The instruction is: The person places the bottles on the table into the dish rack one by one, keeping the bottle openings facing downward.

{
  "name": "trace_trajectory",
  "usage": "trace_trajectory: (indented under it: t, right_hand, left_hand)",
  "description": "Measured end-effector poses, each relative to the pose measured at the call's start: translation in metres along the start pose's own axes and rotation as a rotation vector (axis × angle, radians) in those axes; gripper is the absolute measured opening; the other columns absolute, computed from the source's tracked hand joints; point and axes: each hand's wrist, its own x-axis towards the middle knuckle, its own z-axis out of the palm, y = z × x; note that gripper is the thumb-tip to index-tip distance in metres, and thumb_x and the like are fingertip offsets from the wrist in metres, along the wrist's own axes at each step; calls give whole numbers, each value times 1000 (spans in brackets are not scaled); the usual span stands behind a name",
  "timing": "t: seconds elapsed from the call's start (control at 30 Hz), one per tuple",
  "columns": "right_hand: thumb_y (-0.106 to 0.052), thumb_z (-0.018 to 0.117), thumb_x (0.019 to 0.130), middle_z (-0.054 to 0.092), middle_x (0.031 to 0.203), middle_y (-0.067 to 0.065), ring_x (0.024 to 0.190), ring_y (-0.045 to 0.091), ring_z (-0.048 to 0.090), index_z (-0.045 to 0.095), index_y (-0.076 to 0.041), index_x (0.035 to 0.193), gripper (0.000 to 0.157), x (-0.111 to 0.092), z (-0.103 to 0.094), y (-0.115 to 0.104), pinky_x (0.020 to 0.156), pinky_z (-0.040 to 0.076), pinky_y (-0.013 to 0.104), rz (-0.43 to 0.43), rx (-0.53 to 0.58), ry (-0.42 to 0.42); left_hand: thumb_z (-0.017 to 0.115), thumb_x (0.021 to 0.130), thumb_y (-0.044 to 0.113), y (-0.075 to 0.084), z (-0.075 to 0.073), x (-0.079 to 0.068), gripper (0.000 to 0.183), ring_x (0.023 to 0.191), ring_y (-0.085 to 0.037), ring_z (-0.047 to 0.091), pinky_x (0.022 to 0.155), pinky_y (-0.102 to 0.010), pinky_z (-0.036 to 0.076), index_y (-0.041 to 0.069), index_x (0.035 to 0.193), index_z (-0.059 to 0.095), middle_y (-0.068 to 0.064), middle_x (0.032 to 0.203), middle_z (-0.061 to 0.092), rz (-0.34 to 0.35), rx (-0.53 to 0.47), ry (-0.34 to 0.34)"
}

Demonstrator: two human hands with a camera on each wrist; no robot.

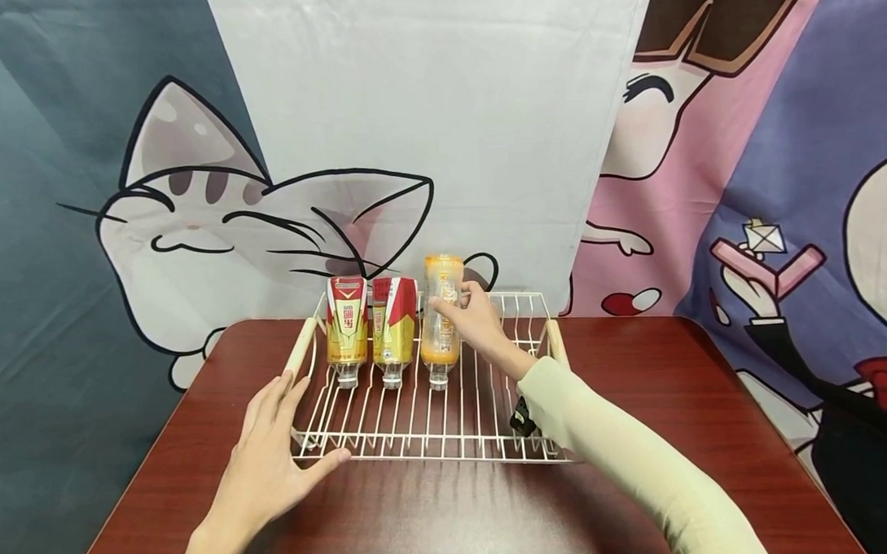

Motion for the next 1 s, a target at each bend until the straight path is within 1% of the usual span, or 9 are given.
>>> trace_trajectory:
  t: [0.1,0.17,0.23,0.33,0.47,0.7,0.8,0.93,1.0]
  right_hand:
    - [-37,74,107,68,127,22,111,32,70,51,1,151,63,1,0,2,102,60,55,10,-22,-2]
    - [-39,74,107,68,127,21,112,33,70,52,-1,152,63,3,-1,4,103,60,57,13,-34,-2]
    - [-41,74,107,68,126,20,111,32,69,53,0,152,65,4,-1,5,101,60,54,9,-50,-4]
    - [-44,74,106,69,121,18,106,28,68,55,0,152,65,6,-1,6,94,60,45,3,-74,-4]
    - [-44,74,106,69,115,14,99,23,65,57,0,150,64,8,0,7,84,56,34,3,-103,0]
    - [-44,73,107,66,109,12,87,18,58,58,2,149,64,10,-1,5,74,51,30,-17,-130,-6]
    - [-63,77,99,69,107,12,83,22,60,63,-4,145,76,49,0,51,68,54,35,-36,-108,-8]
    - [-77,81,87,69,102,9,79,24,61,67,-8,138,87,85,1,94,62,55,38,-66,-104,9]
    - [-69,79,94,66,102,8,80,21,58,65,-5,140,81,64,2,69,64,53,36,-63,-113,9]
  left_hand:
    - [92,77,66,0,0,0,116,159,-39,31,83,-73,61,6,166,47,-21,172,38,2,3,-3]
    - [92,77,67,-1,0,0,116,159,-39,31,82,-73,61,7,166,47,-21,172,38,2,5,-4]
    - [92,77,67,-1,1,-1,116,159,-39,32,82,-73,61,7,166,47,-21,172,38,4,4,-1]
    - [92,77,66,-1,1,-1,116,158,-40,32,82,-73,61,7,166,47,-21,172,38,9,5,4]
    - [94,77,63,0,0,-1,115,158,-40,32,80,-73,61,7,165,47,-21,171,38,14,5,9]
    - [93,77,63,2,-1,-1,114,159,-39,32,80,-73,61,7,165,48,-21,172,37,10,10,-2]
    - [93,77,65,2,-1,-1,114,158,-39,32,79,-72,61,7,165,49,-21,172,38,13,11,2]
    - [92,77,66,1,-1,-1,113,158,-39,32,79,-72,61,6,164,50,-21,172,38,13,9,5]
    - [93,77,65,1,-1,-1,112,158,-39,32,79,-73,61,6,163,51,-21,172,38,9,9,2]
